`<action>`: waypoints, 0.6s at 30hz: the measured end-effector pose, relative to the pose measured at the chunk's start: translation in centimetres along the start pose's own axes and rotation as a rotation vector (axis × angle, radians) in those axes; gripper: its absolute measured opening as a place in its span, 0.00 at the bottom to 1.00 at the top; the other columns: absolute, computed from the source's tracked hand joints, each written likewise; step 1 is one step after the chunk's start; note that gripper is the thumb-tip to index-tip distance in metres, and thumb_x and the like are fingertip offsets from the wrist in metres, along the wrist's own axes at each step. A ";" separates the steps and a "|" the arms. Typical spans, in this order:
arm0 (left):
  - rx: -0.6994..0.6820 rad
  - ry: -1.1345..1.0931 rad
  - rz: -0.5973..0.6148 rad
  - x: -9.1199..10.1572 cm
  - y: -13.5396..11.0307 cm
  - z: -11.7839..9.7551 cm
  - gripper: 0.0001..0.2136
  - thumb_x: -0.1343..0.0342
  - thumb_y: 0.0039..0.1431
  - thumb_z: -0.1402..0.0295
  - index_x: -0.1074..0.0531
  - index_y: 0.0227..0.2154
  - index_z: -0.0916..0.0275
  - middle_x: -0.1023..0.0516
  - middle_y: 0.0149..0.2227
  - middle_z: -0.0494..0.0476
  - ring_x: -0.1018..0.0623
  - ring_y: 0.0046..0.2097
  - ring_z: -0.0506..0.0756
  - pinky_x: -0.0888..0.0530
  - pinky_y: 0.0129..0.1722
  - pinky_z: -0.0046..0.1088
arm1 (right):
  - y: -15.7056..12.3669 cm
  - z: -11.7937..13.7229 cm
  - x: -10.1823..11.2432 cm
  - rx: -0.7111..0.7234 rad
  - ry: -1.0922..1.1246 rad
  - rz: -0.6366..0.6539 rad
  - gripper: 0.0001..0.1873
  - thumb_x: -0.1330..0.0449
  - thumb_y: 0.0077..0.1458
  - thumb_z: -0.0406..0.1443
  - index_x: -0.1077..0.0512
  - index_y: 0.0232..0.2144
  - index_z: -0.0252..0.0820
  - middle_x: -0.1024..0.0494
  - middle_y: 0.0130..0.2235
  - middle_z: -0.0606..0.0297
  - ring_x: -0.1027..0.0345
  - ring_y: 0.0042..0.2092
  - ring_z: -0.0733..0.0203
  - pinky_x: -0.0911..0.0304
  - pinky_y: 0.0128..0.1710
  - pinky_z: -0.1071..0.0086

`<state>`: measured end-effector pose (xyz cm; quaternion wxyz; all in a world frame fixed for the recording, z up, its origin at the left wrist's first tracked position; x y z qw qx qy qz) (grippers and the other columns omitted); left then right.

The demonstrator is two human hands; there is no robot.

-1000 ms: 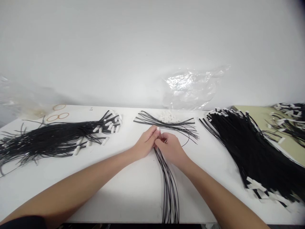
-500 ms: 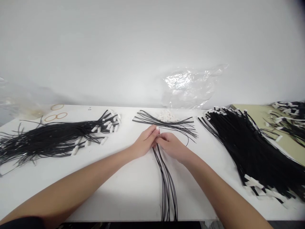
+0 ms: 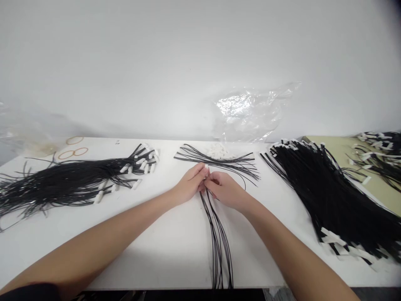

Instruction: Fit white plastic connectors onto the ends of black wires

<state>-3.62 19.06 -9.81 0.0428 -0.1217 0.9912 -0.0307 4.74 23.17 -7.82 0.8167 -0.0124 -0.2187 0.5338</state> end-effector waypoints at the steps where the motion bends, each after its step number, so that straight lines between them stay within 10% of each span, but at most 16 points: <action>1: 0.005 -0.002 0.002 0.0 0.0 0.0 0.14 0.55 0.60 0.55 0.41 0.28 0.62 0.44 0.20 0.45 0.41 0.21 0.45 0.34 0.22 0.23 | 0.0 0.0 -0.1 0.002 0.005 0.017 0.13 0.53 0.52 0.38 0.31 0.27 0.38 0.29 0.28 0.67 0.47 0.22 0.72 0.51 0.21 0.75; 18: 0.054 -0.028 -0.014 -0.1 0.0 -0.2 0.15 0.52 0.58 0.55 0.42 0.27 0.62 0.45 0.20 0.45 0.42 0.20 0.45 0.34 0.22 0.23 | -0.1 -0.3 0.3 -0.026 -0.047 0.004 0.12 0.52 0.54 0.39 0.35 0.25 0.39 0.31 0.24 0.66 0.45 0.22 0.71 0.49 0.22 0.75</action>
Point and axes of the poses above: each hand's wrist, its own y-axis towards the middle knuckle, its own x-axis out of the back of the hand, z = x × y, the point moved 7 cm from there along y, towards the middle knuckle
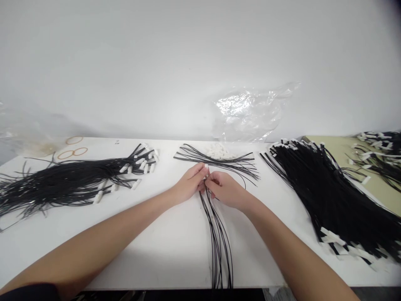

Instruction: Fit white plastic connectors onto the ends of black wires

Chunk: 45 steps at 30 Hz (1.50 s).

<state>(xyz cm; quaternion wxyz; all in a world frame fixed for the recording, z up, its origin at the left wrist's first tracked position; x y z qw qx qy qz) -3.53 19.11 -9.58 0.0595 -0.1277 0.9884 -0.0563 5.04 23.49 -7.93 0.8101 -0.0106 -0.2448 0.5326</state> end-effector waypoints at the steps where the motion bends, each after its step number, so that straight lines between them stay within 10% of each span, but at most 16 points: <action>1: 0.001 0.002 -0.002 0.0 0.0 0.0 0.15 0.52 0.58 0.55 0.42 0.27 0.62 0.44 0.20 0.45 0.42 0.20 0.45 0.34 0.22 0.23 | -0.1 0.1 0.0 0.004 0.006 0.000 0.11 0.52 0.54 0.39 0.36 0.26 0.39 0.30 0.25 0.66 0.45 0.22 0.71 0.48 0.22 0.75; 21: 0.134 -0.244 -0.135 1.1 0.4 0.2 0.11 0.50 0.58 0.59 0.39 0.28 0.62 0.45 0.19 0.45 0.44 0.17 0.43 0.36 0.18 0.21 | -1.8 2.0 2.6 -0.001 0.656 0.267 0.09 0.41 0.49 0.39 0.34 0.32 0.41 0.38 0.23 0.73 0.54 0.21 0.76 0.54 0.23 0.76; 29: 0.160 -0.262 -0.134 1.1 0.3 0.1 0.11 0.50 0.58 0.59 0.38 0.27 0.63 0.48 0.18 0.44 0.44 0.17 0.43 0.37 0.19 0.20 | -1.2 2.1 7.8 0.174 0.959 -0.121 0.12 0.47 0.52 0.40 0.31 0.39 0.46 0.27 0.39 0.67 0.34 0.34 0.66 0.36 0.33 0.70; 37: 0.144 -0.224 -0.124 1.2 0.3 0.4 0.11 0.49 0.57 0.59 0.38 0.29 0.62 0.44 0.20 0.46 0.43 0.18 0.43 0.36 0.20 0.22 | -1.6 -1.3 12.8 0.251 1.064 -0.743 0.12 0.41 0.49 0.42 0.30 0.37 0.47 0.29 0.38 0.71 0.36 0.31 0.71 0.37 0.30 0.72; 45: 0.148 -0.225 -0.118 1.0 0.2 0.2 0.11 0.50 0.58 0.60 0.38 0.29 0.62 0.46 0.19 0.45 0.43 0.18 0.44 0.36 0.20 0.23 | -2.3 -3.0 14.3 0.238 1.198 -0.940 0.07 0.43 0.51 0.40 0.31 0.35 0.47 0.40 0.24 0.76 0.47 0.21 0.76 0.44 0.22 0.74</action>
Point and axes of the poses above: each hand's wrist, its own y-axis towards the middle knuckle, its own x-axis out of the back of the hand, z = x × y, the point moved 7 cm from there along y, towards the middle knuckle
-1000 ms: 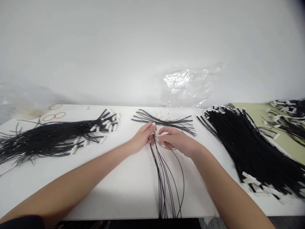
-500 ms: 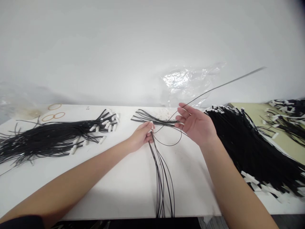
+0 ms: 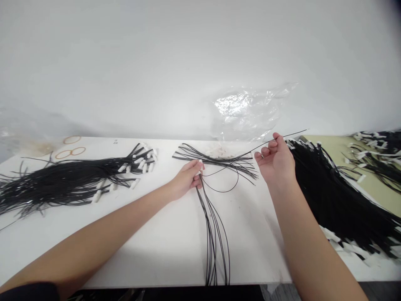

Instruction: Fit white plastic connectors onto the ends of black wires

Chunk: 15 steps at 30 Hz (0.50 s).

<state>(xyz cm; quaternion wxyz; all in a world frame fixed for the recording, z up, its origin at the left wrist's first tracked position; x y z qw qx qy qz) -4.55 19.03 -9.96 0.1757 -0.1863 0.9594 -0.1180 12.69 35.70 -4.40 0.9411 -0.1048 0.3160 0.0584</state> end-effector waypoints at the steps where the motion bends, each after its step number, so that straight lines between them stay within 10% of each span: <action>1: 0.001 0.002 -0.001 0.0 0.0 0.0 0.11 0.50 0.58 0.59 0.38 0.29 0.62 0.46 0.18 0.45 0.43 0.18 0.44 0.36 0.20 0.23 | 0.0 0.0 0.0 0.000 0.001 -0.001 0.08 0.43 0.52 0.41 0.31 0.35 0.48 0.40 0.25 0.76 0.47 0.21 0.76 0.44 0.22 0.74; 8: -0.003 -0.001 0.000 0.0 0.1 0.0 0.10 0.50 0.58 0.60 0.38 0.29 0.62 0.45 0.19 0.45 0.43 0.17 0.44 0.37 0.20 0.23 | -0.5 -0.3 -1.2 -0.038 0.106 0.126 0.12 0.40 0.49 0.44 0.33 0.37 0.51 0.31 0.34 0.76 0.33 0.33 0.73 0.33 0.37 0.71; 15: -0.005 -0.014 0.003 0.0 0.1 0.0 0.10 0.50 0.58 0.60 0.37 0.29 0.62 0.45 0.20 0.46 0.43 0.18 0.44 0.37 0.20 0.22 | -1.0 -0.1 -2.1 -0.090 0.104 0.184 0.14 0.36 0.44 0.40 0.33 0.33 0.45 0.33 0.27 0.78 0.41 0.23 0.77 0.43 0.21 0.79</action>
Point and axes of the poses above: each hand's wrist, its own y-axis towards the middle knuckle, its own x-axis out of the back of the hand, z = x × y, the point moved 7 cm from there along y, towards the middle knuckle
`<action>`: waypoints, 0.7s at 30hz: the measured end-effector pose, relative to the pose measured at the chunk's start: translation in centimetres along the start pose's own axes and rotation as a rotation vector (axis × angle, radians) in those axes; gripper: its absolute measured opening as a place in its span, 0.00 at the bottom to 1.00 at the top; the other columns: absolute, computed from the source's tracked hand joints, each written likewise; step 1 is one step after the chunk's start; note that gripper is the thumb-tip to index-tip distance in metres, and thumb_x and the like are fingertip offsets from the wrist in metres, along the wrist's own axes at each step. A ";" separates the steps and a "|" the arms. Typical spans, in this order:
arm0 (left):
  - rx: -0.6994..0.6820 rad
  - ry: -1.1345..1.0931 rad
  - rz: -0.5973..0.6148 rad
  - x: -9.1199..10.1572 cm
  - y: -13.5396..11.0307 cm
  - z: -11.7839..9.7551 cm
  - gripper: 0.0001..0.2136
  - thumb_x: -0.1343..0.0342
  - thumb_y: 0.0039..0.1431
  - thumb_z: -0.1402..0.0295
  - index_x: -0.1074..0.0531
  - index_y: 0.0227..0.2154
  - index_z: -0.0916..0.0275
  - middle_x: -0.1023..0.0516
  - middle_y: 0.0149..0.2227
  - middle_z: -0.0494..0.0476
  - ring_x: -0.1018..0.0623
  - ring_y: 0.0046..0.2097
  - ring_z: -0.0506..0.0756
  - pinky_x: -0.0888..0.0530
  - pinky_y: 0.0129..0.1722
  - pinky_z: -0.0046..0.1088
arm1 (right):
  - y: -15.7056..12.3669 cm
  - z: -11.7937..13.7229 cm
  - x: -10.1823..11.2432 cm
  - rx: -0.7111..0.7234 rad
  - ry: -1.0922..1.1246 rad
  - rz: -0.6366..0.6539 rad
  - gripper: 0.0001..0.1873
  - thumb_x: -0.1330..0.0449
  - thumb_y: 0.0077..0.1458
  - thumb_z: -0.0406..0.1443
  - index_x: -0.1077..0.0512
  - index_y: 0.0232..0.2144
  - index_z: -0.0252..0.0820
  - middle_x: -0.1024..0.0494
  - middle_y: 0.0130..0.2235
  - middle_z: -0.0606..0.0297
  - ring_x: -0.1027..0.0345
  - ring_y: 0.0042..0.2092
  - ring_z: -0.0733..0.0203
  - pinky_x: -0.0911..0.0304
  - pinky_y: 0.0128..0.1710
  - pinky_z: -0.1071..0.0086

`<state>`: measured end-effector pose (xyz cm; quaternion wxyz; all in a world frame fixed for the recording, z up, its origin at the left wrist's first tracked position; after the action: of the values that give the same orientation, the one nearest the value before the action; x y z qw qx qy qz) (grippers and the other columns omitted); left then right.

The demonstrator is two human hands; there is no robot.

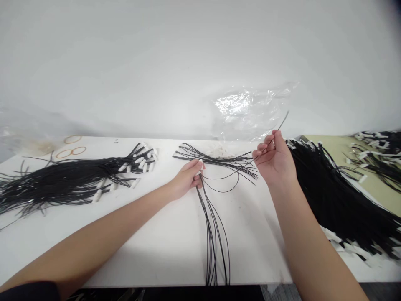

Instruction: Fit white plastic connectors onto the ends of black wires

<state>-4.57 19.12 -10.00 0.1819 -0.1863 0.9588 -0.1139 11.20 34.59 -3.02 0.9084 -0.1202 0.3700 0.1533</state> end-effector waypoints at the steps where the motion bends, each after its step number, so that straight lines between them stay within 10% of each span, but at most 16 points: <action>1: -0.003 0.000 -0.004 0.0 0.0 0.0 0.10 0.49 0.58 0.60 0.37 0.29 0.62 0.44 0.20 0.46 0.43 0.18 0.44 0.37 0.19 0.22 | -0.1 -0.1 -0.2 -0.023 -0.037 0.015 0.14 0.35 0.42 0.39 0.34 0.32 0.44 0.33 0.26 0.77 0.43 0.22 0.77 0.46 0.19 0.79; 11: -0.021 -0.001 0.005 -0.1 -0.1 -0.2 0.10 0.51 0.58 0.60 0.37 0.29 0.61 0.42 0.22 0.46 0.44 0.18 0.43 0.37 0.19 0.22 | -3.0 -4.0 -1.8 -0.269 -0.884 0.395 0.12 0.36 0.43 0.42 0.31 0.24 0.38 0.34 0.23 0.69 0.55 0.18 0.78 0.59 0.17 0.75; 21: -0.034 -0.008 -0.006 -0.1 -0.1 -0.4 0.09 0.49 0.58 0.61 0.37 0.29 0.61 0.41 0.23 0.47 0.43 0.19 0.43 0.36 0.19 0.21 | -2.8 -5.4 -0.8 -0.237 -1.296 0.420 0.16 0.40 0.44 0.47 0.28 0.23 0.38 0.31 0.26 0.64 0.53 0.20 0.74 0.57 0.17 0.76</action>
<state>-4.58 19.11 -9.61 0.1821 -0.1925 0.9593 -0.0971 8.29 30.10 -5.92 0.8780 -0.0288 -0.2515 0.4063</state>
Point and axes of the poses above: each hand's wrist, its own y-axis towards the middle knuckle, its own x-axis out of the back of the hand, z = x × y, the point moved 7 cm from there along y, towards the middle knuckle
